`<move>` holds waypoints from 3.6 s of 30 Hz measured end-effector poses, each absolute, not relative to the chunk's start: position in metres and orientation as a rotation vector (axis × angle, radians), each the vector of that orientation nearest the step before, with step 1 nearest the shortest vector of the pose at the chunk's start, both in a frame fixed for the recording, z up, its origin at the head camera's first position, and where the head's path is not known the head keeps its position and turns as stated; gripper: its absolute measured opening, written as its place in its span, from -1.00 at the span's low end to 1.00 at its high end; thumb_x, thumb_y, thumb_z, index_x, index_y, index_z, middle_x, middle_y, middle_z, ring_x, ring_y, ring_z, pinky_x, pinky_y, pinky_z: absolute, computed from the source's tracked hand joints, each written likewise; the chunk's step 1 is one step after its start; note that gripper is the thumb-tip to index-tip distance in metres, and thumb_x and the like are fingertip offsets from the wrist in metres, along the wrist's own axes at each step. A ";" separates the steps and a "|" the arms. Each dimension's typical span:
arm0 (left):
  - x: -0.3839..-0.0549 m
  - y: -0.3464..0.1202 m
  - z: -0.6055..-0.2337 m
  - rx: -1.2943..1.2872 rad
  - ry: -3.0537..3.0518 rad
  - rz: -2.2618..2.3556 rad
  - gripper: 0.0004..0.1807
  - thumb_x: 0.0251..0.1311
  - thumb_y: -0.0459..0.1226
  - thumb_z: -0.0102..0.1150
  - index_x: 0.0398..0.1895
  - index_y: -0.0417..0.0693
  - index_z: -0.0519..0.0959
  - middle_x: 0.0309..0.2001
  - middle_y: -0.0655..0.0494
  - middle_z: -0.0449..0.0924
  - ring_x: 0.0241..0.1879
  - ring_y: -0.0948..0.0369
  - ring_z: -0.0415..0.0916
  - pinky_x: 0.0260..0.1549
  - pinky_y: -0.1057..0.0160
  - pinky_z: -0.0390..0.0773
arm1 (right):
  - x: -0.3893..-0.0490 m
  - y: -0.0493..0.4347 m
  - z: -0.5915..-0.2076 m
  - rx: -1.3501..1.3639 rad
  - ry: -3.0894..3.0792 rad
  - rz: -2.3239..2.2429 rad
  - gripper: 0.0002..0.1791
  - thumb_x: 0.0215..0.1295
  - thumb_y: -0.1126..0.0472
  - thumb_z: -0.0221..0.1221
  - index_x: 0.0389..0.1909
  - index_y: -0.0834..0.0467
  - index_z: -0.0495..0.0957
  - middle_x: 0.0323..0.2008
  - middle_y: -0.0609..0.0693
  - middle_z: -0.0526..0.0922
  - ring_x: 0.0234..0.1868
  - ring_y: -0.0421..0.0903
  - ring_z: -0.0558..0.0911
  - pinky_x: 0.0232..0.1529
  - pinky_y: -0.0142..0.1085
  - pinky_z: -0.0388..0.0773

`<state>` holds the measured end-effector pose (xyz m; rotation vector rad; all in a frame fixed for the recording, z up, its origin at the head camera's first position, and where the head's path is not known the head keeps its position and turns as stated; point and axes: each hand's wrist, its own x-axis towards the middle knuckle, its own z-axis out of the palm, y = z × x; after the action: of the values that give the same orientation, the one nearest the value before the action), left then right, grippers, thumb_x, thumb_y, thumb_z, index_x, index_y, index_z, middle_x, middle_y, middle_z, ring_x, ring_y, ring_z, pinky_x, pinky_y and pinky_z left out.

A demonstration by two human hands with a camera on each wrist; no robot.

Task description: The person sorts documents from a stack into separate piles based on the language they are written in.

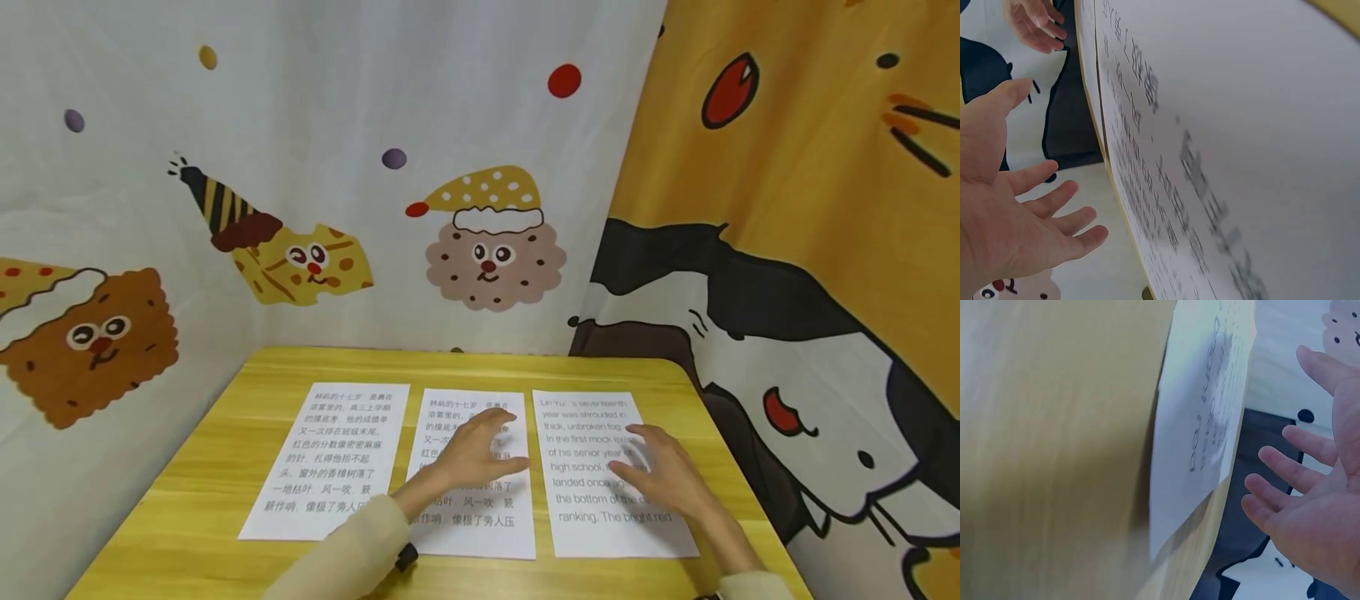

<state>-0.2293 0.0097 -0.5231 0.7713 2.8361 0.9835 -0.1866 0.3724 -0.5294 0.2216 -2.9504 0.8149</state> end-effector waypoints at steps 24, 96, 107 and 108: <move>-0.227 -0.080 -0.525 0.651 2.853 1.116 0.01 0.32 0.16 0.56 0.66 -0.21 0.42 0.67 -0.34 0.39 0.69 -0.31 0.33 0.66 -0.42 0.34 | -0.198 0.303 -0.525 0.495 -2.912 0.878 -0.08 0.37 -0.22 0.55 0.55 0.23 0.50 0.56 0.42 0.52 0.55 0.56 0.49 0.46 0.57 0.45; -0.219 -0.132 -0.539 0.394 2.868 0.933 -0.13 0.21 0.11 0.64 0.43 -0.27 0.67 0.24 -0.16 0.69 0.24 -0.13 0.57 0.32 -0.29 0.56 | -0.207 0.236 -0.544 0.535 -3.075 0.789 -0.31 0.30 -0.11 0.61 0.29 0.25 0.76 0.06 0.00 0.71 0.08 -0.08 0.61 0.20 0.00 0.62; -0.223 -0.134 -0.538 0.387 2.762 1.172 -0.26 0.32 -0.05 0.59 0.45 -0.27 0.64 0.08 -0.06 0.81 0.01 0.10 0.67 0.11 -0.02 0.68 | -0.206 0.242 -0.541 0.586 -3.014 0.848 -0.42 0.39 -0.04 0.55 0.27 0.24 0.73 0.04 -0.03 0.75 0.04 -0.13 0.64 0.15 -0.13 0.68; -0.223 -0.134 -0.538 0.392 2.750 1.199 -0.27 0.32 -0.09 0.58 0.45 -0.30 0.63 0.06 -0.08 0.83 -0.02 0.12 0.69 0.07 0.02 0.70 | -0.207 0.242 -0.541 0.592 -3.003 0.865 -0.42 0.40 -0.03 0.55 0.27 0.24 0.72 0.03 -0.03 0.75 0.01 -0.13 0.64 0.11 -0.17 0.67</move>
<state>-0.2233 -0.1338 -0.5376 0.3923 2.7499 1.1989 -0.2066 0.2417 -0.5411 0.5923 -3.0029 0.8654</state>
